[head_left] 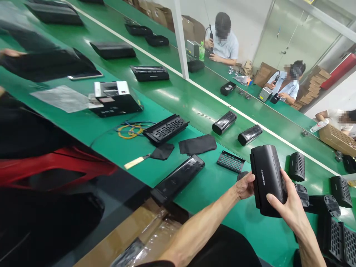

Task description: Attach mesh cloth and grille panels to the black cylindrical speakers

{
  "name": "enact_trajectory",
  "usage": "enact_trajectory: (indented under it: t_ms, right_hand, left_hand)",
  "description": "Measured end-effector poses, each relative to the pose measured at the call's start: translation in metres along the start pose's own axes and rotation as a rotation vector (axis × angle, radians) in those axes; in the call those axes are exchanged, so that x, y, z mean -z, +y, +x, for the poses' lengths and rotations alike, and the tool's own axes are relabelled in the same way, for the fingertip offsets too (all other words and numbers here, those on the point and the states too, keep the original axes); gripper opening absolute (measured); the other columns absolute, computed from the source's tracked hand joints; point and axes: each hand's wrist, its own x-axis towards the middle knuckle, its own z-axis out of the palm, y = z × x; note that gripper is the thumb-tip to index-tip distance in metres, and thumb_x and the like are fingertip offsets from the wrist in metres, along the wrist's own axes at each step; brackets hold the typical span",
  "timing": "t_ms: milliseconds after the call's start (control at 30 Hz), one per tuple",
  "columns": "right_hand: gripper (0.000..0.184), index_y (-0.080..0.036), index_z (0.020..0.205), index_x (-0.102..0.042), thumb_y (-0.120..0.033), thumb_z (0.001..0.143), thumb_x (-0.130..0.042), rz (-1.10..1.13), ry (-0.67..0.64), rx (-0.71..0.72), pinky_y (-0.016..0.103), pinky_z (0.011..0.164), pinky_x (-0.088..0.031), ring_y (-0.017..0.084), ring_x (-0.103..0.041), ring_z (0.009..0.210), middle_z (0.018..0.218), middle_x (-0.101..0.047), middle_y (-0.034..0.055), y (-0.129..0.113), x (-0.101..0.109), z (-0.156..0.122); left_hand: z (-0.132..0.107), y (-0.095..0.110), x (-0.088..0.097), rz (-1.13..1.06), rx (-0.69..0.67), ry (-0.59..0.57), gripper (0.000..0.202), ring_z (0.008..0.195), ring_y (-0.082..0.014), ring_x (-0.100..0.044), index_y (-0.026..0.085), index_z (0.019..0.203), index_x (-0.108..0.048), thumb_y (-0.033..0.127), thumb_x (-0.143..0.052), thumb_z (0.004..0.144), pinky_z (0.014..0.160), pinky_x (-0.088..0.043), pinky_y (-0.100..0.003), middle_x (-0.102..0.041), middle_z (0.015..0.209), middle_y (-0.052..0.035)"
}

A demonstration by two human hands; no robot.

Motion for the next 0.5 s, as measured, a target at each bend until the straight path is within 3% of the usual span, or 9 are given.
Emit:
enact_trajectory:
  t_ms: [133, 233, 300, 367, 433, 500]
  right_hand:
    - [0.096, -0.03, 0.17, -0.029, -0.062, 0.09, -0.072, -0.003, -0.038, 0.001, 0.055, 0.113, -0.05, 0.039, -0.054, 0.144, 0.162, -0.048, 0.0148, -0.017, -0.006, -0.018]
    - [0.093, -0.032, 0.17, -0.031, -0.059, 0.091, -0.071, 0.035, -0.154, -0.017, 0.051, 0.106, -0.056, 0.036, -0.063, 0.133, 0.155, -0.056, 0.0131, -0.032, -0.008, -0.038]
    - [0.089, -0.031, 0.168, -0.035, -0.055, 0.091, -0.072, 0.074, -0.24, -0.035, 0.05, 0.105, -0.057, 0.034, -0.067, 0.128, 0.147, -0.064, 0.0121, -0.039, -0.005, -0.048]
    - [0.076, -0.028, 0.161, -0.049, -0.052, 0.092, -0.071, 0.134, -0.287, -0.064, 0.049, 0.105, -0.057, 0.032, -0.071, 0.12, 0.134, -0.072, 0.0115, -0.042, 0.0, -0.053]
    - [0.054, -0.024, 0.142, -0.066, -0.051, 0.095, -0.069, 0.214, -0.243, -0.123, 0.044, 0.099, -0.059, 0.03, -0.073, 0.108, 0.118, -0.077, 0.0109, -0.041, 0.001, -0.05]
    - [0.039, -0.021, 0.118, -0.075, -0.053, 0.096, -0.068, 0.31, -0.156, -0.205, 0.039, 0.09, -0.059, 0.026, -0.072, 0.095, 0.102, -0.078, 0.0092, -0.036, -0.006, -0.042]
  left_hand:
    - [-0.009, -0.002, -0.001, -0.063, 0.063, -0.044, 0.074, 0.119, -0.0321, -0.074, 0.012, 0.128, -0.076, 0.061, -0.089, 0.074, 0.111, -0.05, -0.042, -0.082, 0.119, -0.0148]
    - [-0.026, 0.004, 0.002, -0.112, 0.133, -0.077, 0.087, 0.125, -0.0374, -0.07, 0.007, 0.137, -0.07, 0.067, -0.083, 0.076, 0.113, -0.047, -0.048, -0.079, 0.125, -0.0198]
    - [-0.043, 0.011, 0.005, -0.155, 0.191, -0.07, 0.089, 0.119, -0.0371, -0.072, 0.003, 0.137, -0.068, 0.065, -0.083, 0.075, 0.107, -0.051, -0.046, -0.079, 0.123, -0.0218]
    - [-0.067, 0.021, 0.009, -0.209, 0.25, -0.017, 0.082, 0.107, -0.0338, -0.076, 0.002, 0.129, -0.071, 0.062, -0.083, 0.075, 0.097, -0.056, -0.041, -0.081, 0.116, -0.021]
    - [-0.095, 0.032, 0.011, -0.25, 0.366, 0.065, 0.073, 0.091, -0.0299, -0.077, 0.003, 0.118, -0.074, 0.062, -0.082, 0.076, 0.085, -0.059, -0.037, -0.082, 0.104, -0.0184]
    - [-0.123, 0.044, 0.009, -0.251, 0.517, 0.177, 0.071, 0.078, -0.0284, -0.075, 0.005, 0.114, -0.074, 0.066, -0.077, 0.077, 0.071, -0.06, -0.036, -0.081, 0.096, -0.0173]
